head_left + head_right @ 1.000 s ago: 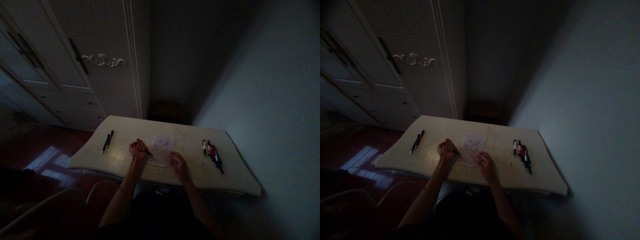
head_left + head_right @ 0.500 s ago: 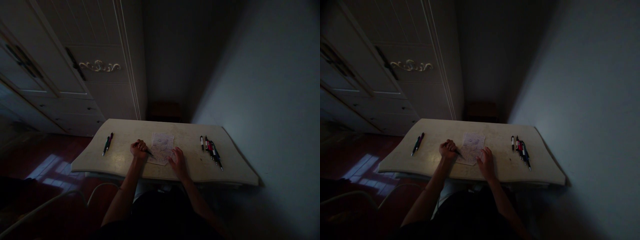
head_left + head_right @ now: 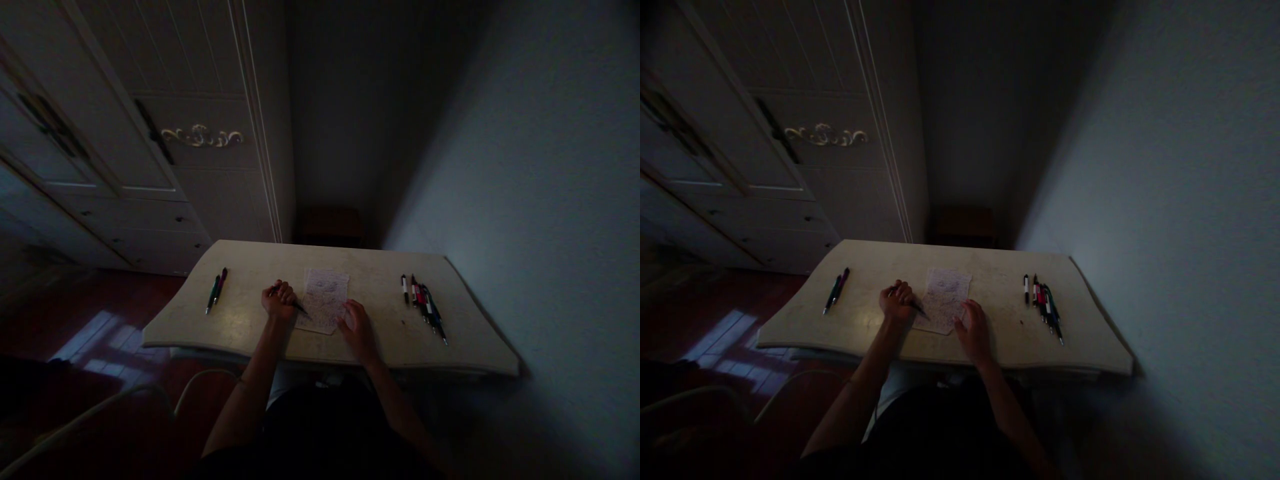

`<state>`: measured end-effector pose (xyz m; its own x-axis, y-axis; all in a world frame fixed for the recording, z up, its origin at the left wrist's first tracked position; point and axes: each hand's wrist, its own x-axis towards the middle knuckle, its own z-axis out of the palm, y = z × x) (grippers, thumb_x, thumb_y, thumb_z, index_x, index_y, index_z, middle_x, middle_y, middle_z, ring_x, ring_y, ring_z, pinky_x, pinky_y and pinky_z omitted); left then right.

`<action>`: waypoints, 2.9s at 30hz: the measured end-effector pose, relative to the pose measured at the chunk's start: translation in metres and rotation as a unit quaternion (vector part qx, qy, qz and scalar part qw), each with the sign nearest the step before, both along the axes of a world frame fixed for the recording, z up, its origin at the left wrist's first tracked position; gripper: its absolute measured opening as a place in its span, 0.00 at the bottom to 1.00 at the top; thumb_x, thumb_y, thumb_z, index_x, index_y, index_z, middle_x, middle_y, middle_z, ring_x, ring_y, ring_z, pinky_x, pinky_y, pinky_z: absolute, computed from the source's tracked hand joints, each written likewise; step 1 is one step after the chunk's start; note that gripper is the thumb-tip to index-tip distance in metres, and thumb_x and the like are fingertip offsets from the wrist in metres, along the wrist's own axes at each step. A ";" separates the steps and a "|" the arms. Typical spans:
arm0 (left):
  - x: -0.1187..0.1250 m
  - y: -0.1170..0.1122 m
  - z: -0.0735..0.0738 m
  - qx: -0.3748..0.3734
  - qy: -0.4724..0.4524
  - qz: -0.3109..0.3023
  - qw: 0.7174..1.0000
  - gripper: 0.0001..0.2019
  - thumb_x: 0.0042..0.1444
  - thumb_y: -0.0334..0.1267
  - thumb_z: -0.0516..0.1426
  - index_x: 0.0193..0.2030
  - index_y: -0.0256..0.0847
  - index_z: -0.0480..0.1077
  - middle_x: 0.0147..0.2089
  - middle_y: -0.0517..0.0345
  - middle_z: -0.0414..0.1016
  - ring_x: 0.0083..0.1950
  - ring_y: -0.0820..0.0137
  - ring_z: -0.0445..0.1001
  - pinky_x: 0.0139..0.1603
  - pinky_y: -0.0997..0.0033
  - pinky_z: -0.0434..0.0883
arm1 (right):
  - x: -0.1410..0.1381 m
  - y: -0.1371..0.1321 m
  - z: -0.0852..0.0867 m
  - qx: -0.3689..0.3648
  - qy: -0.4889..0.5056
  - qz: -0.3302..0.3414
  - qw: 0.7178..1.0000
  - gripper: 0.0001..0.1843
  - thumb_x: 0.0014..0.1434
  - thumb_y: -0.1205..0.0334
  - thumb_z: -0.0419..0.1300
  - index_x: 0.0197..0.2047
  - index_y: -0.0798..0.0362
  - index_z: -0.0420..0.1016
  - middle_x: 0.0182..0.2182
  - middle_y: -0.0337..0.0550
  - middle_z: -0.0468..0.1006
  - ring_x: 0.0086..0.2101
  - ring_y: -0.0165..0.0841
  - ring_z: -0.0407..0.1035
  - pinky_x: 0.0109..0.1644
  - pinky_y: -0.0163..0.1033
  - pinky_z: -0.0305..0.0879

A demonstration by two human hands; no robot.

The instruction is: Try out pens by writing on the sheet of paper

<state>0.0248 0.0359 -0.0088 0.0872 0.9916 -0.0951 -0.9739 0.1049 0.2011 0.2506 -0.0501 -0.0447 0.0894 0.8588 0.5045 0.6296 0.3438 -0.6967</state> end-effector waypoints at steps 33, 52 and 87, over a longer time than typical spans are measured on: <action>0.012 -0.008 0.021 0.011 -0.005 -0.042 0.999 0.03 0.51 0.33 0.53 0.29 0.37 0.63 0.25 0.64 0.52 0.23 0.77 0.57 0.24 0.76 0.57 | 0.001 0.002 0.001 0.000 0.044 0.024 0.999 0.14 0.59 0.55 0.60 0.46 0.51 0.77 0.48 0.52 0.76 0.50 0.42 0.71 0.55 0.52 0.69; 0.022 -0.006 0.024 0.011 0.002 -0.141 0.990 0.04 0.55 0.32 0.52 0.29 0.37 0.63 0.24 0.64 0.50 0.22 0.78 0.56 0.22 0.76 0.56 | -0.049 -0.004 0.022 -0.033 0.120 0.049 0.991 0.15 0.64 0.53 0.55 0.49 0.51 0.73 0.45 0.49 0.78 0.46 0.38 0.73 0.51 0.43 0.71; 0.026 -0.018 0.023 0.121 0.109 -0.313 0.936 0.14 0.58 0.40 0.56 0.45 0.33 0.74 0.42 0.41 0.78 0.44 0.57 0.78 0.48 0.56 0.69 | -0.050 -0.012 0.039 0.054 0.053 0.094 0.993 0.06 0.61 0.63 0.58 0.41 0.49 0.75 0.39 0.48 0.76 0.42 0.39 0.73 0.46 0.43 0.72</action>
